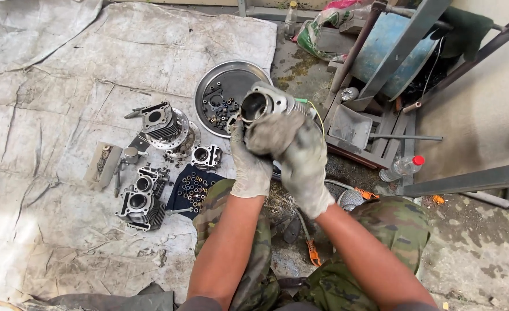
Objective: The person is cleaning a motorcycle cylinder head by wiping it thoroughly with a cloth.
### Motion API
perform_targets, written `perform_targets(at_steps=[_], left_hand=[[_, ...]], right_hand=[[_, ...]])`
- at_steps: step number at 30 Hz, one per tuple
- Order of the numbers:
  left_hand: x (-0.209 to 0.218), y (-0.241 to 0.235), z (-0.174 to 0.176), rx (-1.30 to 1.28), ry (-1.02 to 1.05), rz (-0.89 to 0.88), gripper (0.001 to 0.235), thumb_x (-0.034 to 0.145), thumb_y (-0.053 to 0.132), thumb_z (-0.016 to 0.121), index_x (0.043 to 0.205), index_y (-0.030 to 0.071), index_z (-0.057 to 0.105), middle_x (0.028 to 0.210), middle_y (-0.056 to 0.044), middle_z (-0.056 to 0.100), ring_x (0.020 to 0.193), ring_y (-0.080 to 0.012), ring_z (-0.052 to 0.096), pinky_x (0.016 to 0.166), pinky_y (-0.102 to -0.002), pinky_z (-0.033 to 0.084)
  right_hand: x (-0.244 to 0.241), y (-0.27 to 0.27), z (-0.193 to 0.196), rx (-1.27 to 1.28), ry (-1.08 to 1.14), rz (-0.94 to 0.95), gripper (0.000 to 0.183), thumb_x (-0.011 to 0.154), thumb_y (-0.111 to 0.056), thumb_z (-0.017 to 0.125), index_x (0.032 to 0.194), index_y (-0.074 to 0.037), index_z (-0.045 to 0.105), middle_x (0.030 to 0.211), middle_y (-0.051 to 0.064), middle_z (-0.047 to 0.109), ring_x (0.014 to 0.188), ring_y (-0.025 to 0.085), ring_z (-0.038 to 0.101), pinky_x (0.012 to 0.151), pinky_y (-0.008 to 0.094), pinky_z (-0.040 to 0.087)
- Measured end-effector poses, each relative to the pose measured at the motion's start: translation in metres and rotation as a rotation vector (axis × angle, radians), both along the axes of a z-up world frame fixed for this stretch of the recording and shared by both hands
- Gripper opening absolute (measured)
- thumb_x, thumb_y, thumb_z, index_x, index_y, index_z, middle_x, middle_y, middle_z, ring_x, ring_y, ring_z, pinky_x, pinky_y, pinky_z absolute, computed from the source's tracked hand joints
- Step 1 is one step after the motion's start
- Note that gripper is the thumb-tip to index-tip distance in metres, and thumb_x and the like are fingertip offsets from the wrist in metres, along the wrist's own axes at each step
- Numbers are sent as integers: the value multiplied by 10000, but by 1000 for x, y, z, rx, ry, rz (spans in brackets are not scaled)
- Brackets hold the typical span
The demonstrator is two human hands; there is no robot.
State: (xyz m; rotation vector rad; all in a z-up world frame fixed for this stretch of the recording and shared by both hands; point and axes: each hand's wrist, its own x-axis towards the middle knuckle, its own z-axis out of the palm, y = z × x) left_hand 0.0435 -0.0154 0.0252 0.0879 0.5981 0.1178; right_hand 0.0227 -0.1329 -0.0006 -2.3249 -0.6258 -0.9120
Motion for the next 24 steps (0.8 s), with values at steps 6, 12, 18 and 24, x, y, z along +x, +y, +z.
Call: perform_targets(at_steps=[6,12,18,24], left_hand=[[1,24,22,124,-76,111,277,842,258,792,1031,59,754,1017,-153,785,899,-306,780,817,-442,663],[-16,30,62,19,-8,169,318,863,302,786,1074,67,747,1057,-172,771,945,-361,763,839,-511,657],[-3,12,37,191,8,183,316,829,209,822,1086,50,731,1045,-165,775,900,-316,774,809,-469,674],[0,18,31,160,73,213,262,829,266,818,1025,107,746,992,-128,786,859,-284,781,749,-430,687]], right_hand=[[-26,4,-7,-290,-180,-45,279,864,-68,648,1057,-269,658,1185,84,594,1170,332,581,826,465,505],[-40,-32,25,-386,152,-200,71,864,-211,731,929,-214,700,1128,100,646,1104,331,637,779,439,538],[-41,6,38,-374,-73,-28,181,771,-139,762,908,-193,657,1188,153,601,1072,354,626,842,510,531],[-40,-5,8,-260,181,-11,291,891,-187,621,1162,-259,697,1199,82,607,1077,314,631,778,414,528]])
